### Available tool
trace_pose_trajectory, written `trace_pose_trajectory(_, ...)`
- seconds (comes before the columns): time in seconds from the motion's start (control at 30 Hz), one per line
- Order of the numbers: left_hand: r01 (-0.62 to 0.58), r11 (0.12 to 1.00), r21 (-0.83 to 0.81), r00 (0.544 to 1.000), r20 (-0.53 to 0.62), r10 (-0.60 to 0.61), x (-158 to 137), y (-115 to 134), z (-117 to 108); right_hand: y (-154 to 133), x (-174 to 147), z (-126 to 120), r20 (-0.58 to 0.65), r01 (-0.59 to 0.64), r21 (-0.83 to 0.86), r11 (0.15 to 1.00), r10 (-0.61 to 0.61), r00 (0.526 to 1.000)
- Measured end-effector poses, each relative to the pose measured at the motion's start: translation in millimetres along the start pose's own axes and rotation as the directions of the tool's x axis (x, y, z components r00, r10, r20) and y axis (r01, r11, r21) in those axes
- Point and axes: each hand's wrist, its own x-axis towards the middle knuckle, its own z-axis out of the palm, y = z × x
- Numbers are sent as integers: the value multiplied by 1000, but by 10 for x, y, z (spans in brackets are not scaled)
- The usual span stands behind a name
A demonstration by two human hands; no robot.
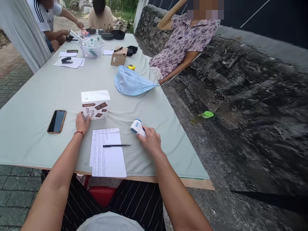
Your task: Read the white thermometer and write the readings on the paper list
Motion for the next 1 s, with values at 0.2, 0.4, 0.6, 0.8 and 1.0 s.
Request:
trace_pose_trajectory(0.2,-52,982,181,987,162,22,-540,144,-48,-3,16,108,-74,76,-31,997,-78,994)
trace_pose_trajectory(0.4,-297,938,179,912,345,223,-745,153,-53,-339,-376,56,-171,328,63,942,-314,934)
trace_pose_trajectory(0.6,-340,933,115,892,353,281,-772,114,-39,-448,-737,156,-44,447,114,887,-445,894)
trace_pose_trajectory(0.8,-276,959,57,889,395,232,-828,139,-27,-343,-706,127,-81,463,142,875,-456,886)
trace_pose_trajectory(1.0,-174,984,46,932,331,149,-813,98,28,-536,-652,126,-202,160,560,813,-53,978)
